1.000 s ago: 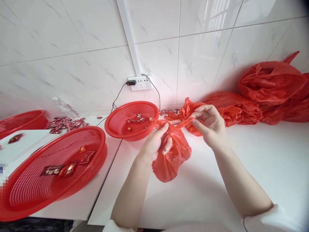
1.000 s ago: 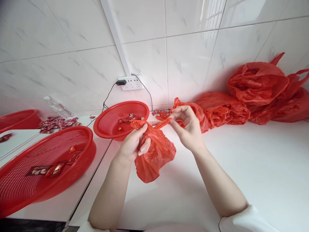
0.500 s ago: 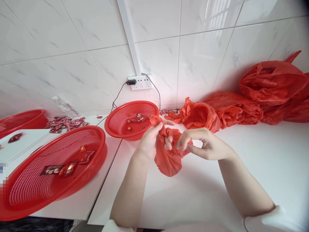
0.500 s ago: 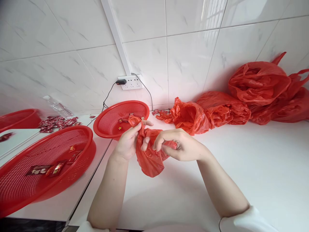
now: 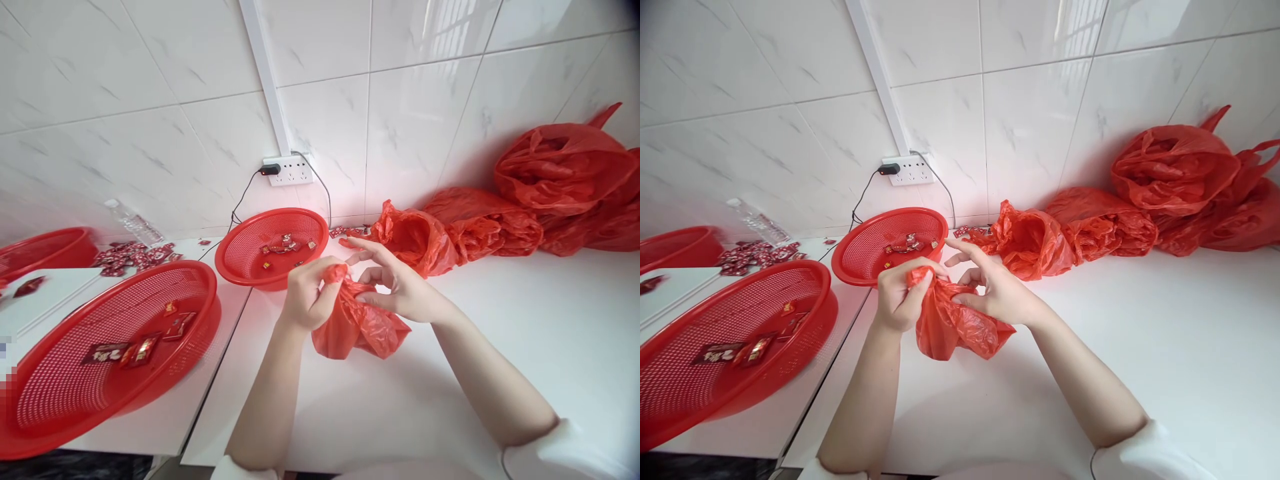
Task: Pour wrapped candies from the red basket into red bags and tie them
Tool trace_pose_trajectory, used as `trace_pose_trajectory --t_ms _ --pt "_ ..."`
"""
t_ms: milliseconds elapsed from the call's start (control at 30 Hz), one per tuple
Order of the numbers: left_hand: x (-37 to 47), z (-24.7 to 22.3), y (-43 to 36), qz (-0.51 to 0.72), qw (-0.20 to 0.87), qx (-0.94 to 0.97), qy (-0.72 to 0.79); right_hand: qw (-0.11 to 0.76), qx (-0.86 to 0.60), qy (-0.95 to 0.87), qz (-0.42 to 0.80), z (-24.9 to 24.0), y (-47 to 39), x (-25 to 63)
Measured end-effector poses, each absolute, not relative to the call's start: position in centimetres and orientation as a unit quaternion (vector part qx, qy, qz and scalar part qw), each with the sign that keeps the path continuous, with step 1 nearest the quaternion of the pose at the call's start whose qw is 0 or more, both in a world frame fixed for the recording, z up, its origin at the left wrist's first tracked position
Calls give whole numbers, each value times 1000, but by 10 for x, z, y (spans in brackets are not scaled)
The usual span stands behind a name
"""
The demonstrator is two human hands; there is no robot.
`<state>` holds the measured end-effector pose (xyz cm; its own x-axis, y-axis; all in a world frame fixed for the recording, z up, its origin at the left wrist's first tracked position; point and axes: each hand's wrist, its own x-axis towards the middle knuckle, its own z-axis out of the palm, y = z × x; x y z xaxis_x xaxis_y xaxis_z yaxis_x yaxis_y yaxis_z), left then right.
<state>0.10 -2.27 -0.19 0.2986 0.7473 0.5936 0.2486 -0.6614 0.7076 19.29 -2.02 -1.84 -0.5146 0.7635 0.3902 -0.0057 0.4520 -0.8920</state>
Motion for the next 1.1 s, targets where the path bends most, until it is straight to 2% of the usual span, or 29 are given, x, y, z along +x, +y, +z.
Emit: trace_pose_trajectory --t_ms 67,200,400,567,667,733,900,1100 --pt "-1 -1 -19 522 259 751 311 418 -263 -742 455 -19 -18 193" --pt "-1 -2 -12 532 351 726 259 440 -251 -705 497 -18 -13 192" --pt "4 -5 -10 481 423 730 238 554 -310 -597 490 -21 -5 193" --pt "-1 -1 -8 436 396 762 268 565 -270 -472 620 -19 -1 200" --pt "-9 3 -6 425 345 778 308 553 -275 -454 642 -14 1 208" --pt "-18 8 -6 392 315 799 329 545 -325 -487 600 -11 2 217" --pt "-47 17 -6 325 253 839 356 595 -495 -510 375 -6 7 254" --pt "-59 13 3 328 258 814 403 602 -544 -514 280 -5 8 281"
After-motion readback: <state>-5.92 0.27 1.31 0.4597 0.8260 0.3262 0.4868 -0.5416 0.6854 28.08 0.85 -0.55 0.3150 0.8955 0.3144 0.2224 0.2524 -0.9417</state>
